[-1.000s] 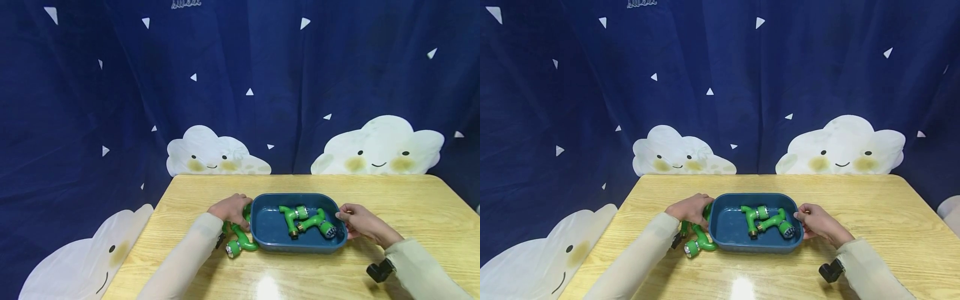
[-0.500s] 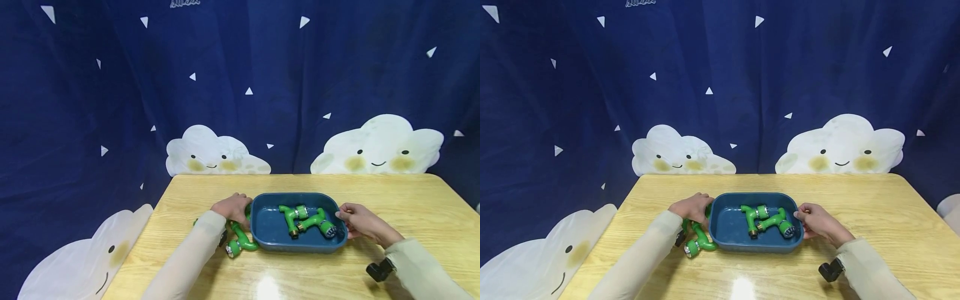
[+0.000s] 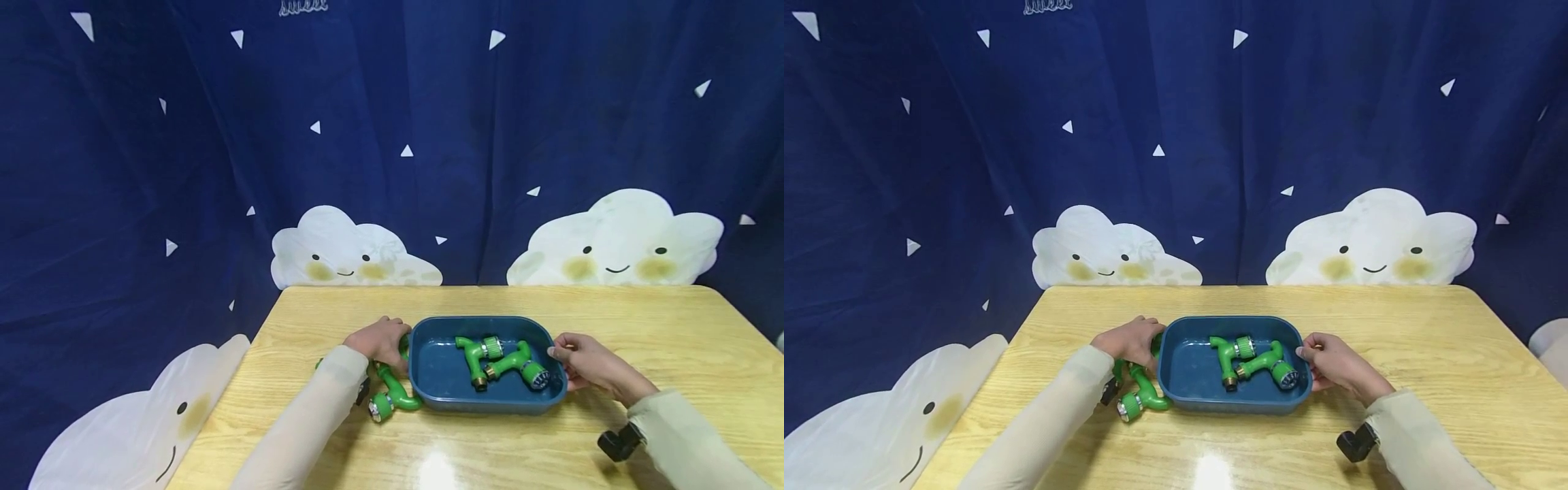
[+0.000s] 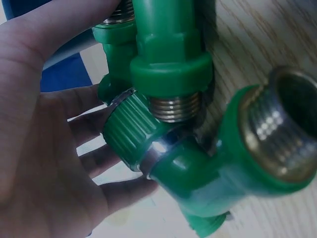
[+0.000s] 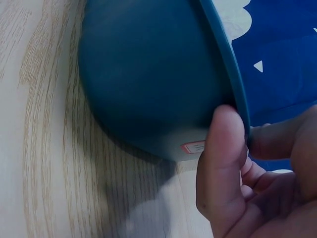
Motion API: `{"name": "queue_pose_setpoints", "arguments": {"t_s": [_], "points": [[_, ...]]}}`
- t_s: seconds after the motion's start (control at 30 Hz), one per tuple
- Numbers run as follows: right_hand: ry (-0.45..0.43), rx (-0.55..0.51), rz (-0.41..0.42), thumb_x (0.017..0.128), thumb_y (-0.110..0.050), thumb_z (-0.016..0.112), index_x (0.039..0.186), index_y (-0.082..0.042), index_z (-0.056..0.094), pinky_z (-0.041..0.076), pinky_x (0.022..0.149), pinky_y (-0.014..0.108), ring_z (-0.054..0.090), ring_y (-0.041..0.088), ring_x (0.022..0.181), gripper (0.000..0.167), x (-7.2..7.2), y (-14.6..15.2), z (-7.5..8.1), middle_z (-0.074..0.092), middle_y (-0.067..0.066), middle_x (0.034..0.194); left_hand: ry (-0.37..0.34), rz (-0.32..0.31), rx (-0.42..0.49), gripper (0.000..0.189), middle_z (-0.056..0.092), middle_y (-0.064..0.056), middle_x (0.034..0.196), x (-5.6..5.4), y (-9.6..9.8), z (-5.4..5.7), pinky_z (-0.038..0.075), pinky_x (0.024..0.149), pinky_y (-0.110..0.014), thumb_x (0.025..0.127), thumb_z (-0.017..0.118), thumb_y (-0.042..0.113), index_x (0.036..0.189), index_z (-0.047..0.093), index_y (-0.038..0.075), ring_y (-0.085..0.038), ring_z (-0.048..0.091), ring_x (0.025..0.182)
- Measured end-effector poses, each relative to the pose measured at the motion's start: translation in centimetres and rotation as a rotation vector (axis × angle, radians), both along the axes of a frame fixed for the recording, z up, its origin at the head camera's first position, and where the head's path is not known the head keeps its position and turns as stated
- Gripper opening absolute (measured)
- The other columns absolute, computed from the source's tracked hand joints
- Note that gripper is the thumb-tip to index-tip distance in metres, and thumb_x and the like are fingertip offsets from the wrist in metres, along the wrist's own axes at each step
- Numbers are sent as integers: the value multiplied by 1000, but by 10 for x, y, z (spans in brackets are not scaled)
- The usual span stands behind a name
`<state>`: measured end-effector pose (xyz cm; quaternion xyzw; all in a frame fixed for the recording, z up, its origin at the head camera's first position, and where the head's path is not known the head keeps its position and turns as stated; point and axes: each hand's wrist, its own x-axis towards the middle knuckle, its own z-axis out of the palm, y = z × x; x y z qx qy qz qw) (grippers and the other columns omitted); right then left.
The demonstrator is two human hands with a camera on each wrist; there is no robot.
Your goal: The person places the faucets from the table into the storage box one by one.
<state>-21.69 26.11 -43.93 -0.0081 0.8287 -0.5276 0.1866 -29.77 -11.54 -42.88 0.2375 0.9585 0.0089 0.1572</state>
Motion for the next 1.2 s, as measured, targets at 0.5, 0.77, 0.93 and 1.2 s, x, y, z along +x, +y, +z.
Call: {"name": "queue_pose_setpoints", "arguments": {"t_s": [0.5, 0.77, 0.93, 1.2], "points": [[5, -15, -10, 104, -13, 44, 102, 4, 47, 56, 55, 27, 54, 9, 59, 18, -1, -6, 5, 48, -1, 67, 15, 22, -25, 79, 54, -3, 138, -1, -3, 0, 51, 100, -42, 72, 81, 48, 140, 53, 20, -26, 51, 126], [4, -10, -4, 105, -13, 44, 102, 4, 47, 56, 54, 27, 53, 10, 57, 18, -1, -7, -1, 48, 0, 68, 13, 30, -25, 83, 53, -4, 137, 1, -4, -6, 50, 100, -42, 72, 81, 51, 143, 50, 21, -25, 50, 128], [6, 2, -5, 105, -13, 42, 103, 4, 46, 56, 54, 27, 53, 10, 58, 18, 0, -5, -2, 47, 0, 67, 31, 7, 7, 81, 54, -4, 135, 1, -4, -5, 51, 98, -41, 72, 79, 51, 142, 51, 21, -24, 51, 124], [11, 30, -8, 106, -15, 42, 103, 4, 47, 56, 55, 27, 53, 11, 59, 20, 0, -2, 1, 47, 0, 68, 59, 10, 35, 84, 52, -5, 140, -1, -7, 0, 50, 101, -42, 73, 78, 50, 145, 49, 20, -26, 49, 129]]}}
